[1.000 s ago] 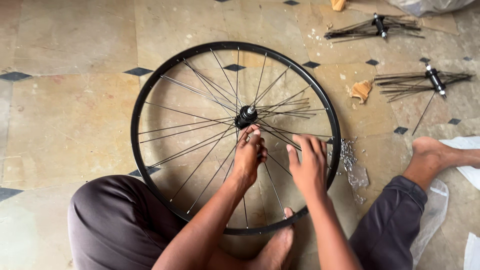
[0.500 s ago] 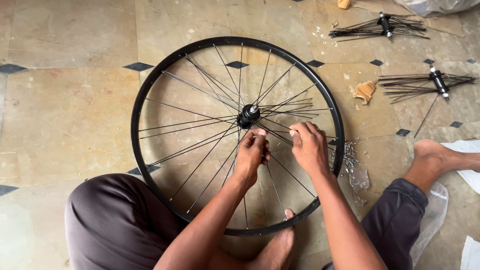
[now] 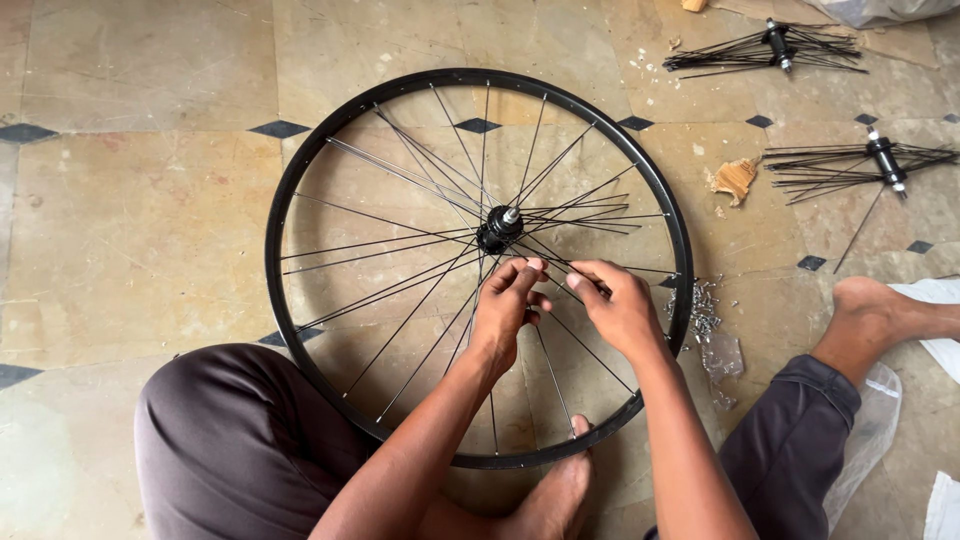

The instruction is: The person sits on the floor and installs spokes into a bicycle wheel rim, threading them through the hub and securing them with nipples. The person works methodically around the wheel, inserting and tightening each spoke by hand.

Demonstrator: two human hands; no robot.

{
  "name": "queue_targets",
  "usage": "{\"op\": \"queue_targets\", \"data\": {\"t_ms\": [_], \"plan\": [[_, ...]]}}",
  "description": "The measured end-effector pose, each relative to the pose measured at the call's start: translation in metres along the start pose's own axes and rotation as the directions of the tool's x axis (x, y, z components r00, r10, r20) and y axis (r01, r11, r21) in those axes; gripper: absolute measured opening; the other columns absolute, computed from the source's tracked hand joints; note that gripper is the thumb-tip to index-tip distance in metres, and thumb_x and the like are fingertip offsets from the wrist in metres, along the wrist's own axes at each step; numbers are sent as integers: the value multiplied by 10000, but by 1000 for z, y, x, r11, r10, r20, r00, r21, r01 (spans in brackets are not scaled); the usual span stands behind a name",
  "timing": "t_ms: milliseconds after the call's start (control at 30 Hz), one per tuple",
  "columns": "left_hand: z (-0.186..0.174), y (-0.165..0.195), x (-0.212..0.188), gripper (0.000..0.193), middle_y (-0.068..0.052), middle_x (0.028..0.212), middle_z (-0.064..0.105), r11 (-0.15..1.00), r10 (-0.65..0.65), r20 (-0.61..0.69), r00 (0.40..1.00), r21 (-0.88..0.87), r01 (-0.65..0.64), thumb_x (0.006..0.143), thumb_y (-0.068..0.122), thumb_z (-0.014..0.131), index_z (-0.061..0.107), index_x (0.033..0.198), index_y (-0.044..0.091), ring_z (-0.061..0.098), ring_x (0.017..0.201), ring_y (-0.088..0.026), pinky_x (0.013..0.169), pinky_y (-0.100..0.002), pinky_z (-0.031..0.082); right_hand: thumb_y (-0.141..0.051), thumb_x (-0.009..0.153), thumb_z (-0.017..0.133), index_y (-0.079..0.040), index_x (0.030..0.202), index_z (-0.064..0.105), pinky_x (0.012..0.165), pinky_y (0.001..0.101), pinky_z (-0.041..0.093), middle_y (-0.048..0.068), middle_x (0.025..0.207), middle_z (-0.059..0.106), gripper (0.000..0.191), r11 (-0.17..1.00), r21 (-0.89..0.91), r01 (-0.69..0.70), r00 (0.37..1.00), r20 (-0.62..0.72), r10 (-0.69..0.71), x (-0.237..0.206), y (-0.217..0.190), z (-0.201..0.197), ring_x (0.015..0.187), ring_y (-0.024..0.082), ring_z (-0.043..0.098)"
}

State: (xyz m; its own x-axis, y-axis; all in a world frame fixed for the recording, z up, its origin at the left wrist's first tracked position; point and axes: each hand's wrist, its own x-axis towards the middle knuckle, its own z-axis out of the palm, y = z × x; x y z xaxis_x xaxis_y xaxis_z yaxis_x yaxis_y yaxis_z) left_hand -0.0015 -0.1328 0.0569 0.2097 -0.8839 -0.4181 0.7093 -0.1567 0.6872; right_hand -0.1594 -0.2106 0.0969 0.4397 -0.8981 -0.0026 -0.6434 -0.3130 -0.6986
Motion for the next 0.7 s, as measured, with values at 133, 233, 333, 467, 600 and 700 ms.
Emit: {"op": "queue_targets", "data": {"t_ms": [133, 233, 333, 467, 600, 700], "plan": [[1, -1, -3, 269, -13, 993, 733, 997, -24, 15, 1000, 71, 23, 993, 352, 612, 663, 997, 88, 648, 651, -105, 582, -261, 466, -237, 921, 717, -70, 1061, 773, 683, 267, 522, 46, 822, 749, 225, 990, 121, -69, 997, -27, 73, 4, 2, -1, 731, 76, 646], [4, -3, -6, 262, -30, 979, 744, 991, -34, 34, 999, 129, 29, 996, 341, 598, 668, 1000, 89, 650, 646, -115, 581, -268, 470, -255, 896, 794, -39, 941, 784, 553, 320, 417, 63, 683, 665, 221, 994, 105, 13, 999, -45, -8, 21, -1, -4, 614, 86, 535], [4, -5, -4, 251, -34, 963, 735, 990, -24, 55, 998, 137, 16, 1004, 334, 591, 660, 1000, 92, 648, 644, -121, 576, -270, 462, -285, 883, 833, -23, 798, 746, 526, 326, 383, 44, 603, 602, 289, 991, 91, 102, 991, -96, -94, 35, -7, -9, 569, 103, 471], [0, -11, 5, 241, -35, 964, 733, 997, -24, 88, 996, 82, 16, 1007, 315, 604, 661, 987, 82, 669, 663, -129, 576, -278, 471, -297, 873, 853, -8, 740, 693, 524, 312, 379, 67, 591, 542, 356, 947, -140, 288, 935, -173, -310, 37, -10, -9, 523, 138, 463], [-1, -21, 13, 228, -27, 966, 729, 999, 1, 105, 994, 42, -5, 999, 320, 585, 667, 998, 107, 683, 677, -129, 578, -277, 483, -307, 892, 854, 5, 661, 597, 509, 346, 344, 84, 565, 476, 466, 942, -92, 321, 920, -207, -334, 45, -3, -4, 507, 173, 406], [0, -25, 17, 235, -29, 971, 725, 996, -6, 89, 996, 88, -1, 1005, 327, 589, 653, 974, 103, 691, 681, -137, 566, -280, 471, -324, 880, 877, 3, 595, 534, 491, 368, 316, 84, 510, 427, 553, 952, -47, 302, 931, -200, -305, 57, 4, -5, 486, 185, 355]]}}
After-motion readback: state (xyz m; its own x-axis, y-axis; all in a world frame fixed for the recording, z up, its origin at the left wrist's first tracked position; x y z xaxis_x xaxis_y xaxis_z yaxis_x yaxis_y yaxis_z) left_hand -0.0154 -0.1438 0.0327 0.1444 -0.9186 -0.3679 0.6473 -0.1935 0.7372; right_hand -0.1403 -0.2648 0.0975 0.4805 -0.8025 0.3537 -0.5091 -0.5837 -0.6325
